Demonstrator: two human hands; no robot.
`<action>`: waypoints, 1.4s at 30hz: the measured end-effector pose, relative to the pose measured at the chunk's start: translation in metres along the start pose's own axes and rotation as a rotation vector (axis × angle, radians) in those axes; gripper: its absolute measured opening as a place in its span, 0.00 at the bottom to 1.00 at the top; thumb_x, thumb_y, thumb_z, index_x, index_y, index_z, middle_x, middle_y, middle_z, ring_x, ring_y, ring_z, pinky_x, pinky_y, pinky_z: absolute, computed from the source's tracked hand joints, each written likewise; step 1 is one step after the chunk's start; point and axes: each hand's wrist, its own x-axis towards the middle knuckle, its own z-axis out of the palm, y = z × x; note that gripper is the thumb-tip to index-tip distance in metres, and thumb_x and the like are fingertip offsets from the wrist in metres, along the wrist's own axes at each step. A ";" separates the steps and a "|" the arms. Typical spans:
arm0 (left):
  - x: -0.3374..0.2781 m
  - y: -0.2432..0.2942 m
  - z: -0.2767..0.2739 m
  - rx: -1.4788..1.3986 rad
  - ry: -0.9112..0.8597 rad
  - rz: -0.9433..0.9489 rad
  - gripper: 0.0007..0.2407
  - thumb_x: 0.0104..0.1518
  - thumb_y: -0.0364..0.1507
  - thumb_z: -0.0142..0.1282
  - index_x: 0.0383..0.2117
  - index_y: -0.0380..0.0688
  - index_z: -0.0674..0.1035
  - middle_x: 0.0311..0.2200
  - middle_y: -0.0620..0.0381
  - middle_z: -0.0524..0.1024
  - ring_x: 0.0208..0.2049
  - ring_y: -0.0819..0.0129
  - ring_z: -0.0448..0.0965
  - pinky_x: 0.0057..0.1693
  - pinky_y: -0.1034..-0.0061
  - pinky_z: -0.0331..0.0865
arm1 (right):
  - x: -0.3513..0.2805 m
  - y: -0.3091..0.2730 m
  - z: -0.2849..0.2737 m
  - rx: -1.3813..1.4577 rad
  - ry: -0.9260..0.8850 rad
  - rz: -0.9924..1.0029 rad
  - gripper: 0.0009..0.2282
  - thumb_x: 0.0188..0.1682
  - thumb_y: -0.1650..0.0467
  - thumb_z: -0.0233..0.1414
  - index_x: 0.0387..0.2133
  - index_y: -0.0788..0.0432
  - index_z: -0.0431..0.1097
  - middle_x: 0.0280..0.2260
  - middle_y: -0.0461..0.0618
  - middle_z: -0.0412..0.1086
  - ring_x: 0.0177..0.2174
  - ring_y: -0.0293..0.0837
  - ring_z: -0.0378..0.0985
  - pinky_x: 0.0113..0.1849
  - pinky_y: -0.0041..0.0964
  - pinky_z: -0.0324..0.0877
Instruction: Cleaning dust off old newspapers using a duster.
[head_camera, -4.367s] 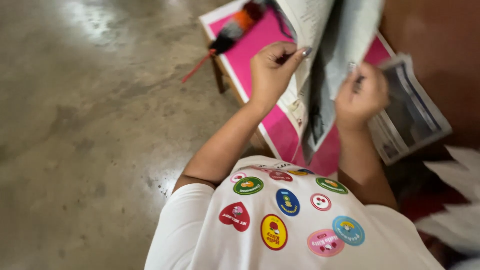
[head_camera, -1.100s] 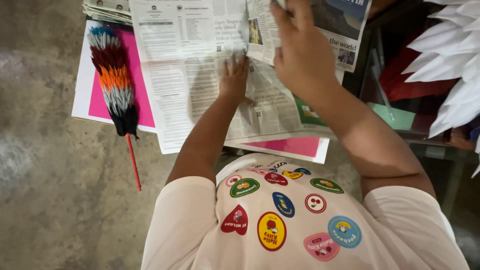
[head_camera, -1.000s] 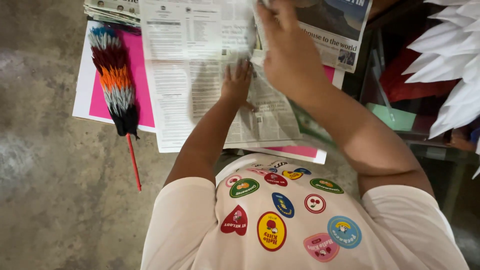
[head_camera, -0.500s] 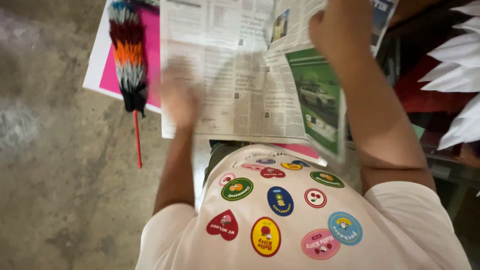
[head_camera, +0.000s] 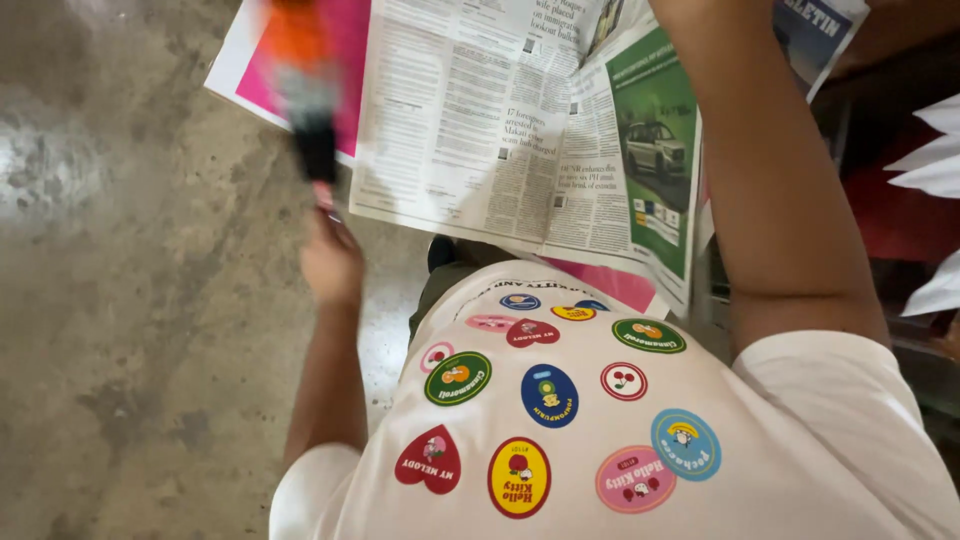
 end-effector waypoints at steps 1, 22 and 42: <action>-0.023 0.020 -0.011 0.000 0.005 -0.005 0.09 0.68 0.37 0.43 0.51 0.59 0.70 0.25 0.44 0.81 0.30 0.43 0.85 0.36 0.49 0.77 | -0.003 0.003 0.001 0.001 0.000 -0.005 0.06 0.49 0.75 0.59 0.35 0.69 0.78 0.30 0.64 0.77 0.22 0.64 0.74 0.28 0.51 0.72; -0.071 0.046 -0.014 0.155 -0.197 -0.032 0.12 0.70 0.32 0.33 0.51 0.42 0.67 0.30 0.39 0.79 0.30 0.39 0.85 0.33 0.48 0.78 | 0.017 0.022 0.007 -0.010 -0.016 -0.117 0.04 0.51 0.76 0.59 0.36 0.68 0.79 0.29 0.61 0.78 0.19 0.59 0.74 0.25 0.49 0.72; 0.011 0.108 0.017 0.171 -0.233 0.432 0.12 0.64 0.30 0.41 0.50 0.41 0.68 0.30 0.41 0.80 0.27 0.42 0.82 0.32 0.50 0.75 | 0.019 0.004 -0.056 0.151 -0.173 -0.013 0.15 0.51 0.82 0.54 0.52 0.75 0.71 0.35 0.71 0.73 0.26 0.63 0.75 0.27 0.55 0.71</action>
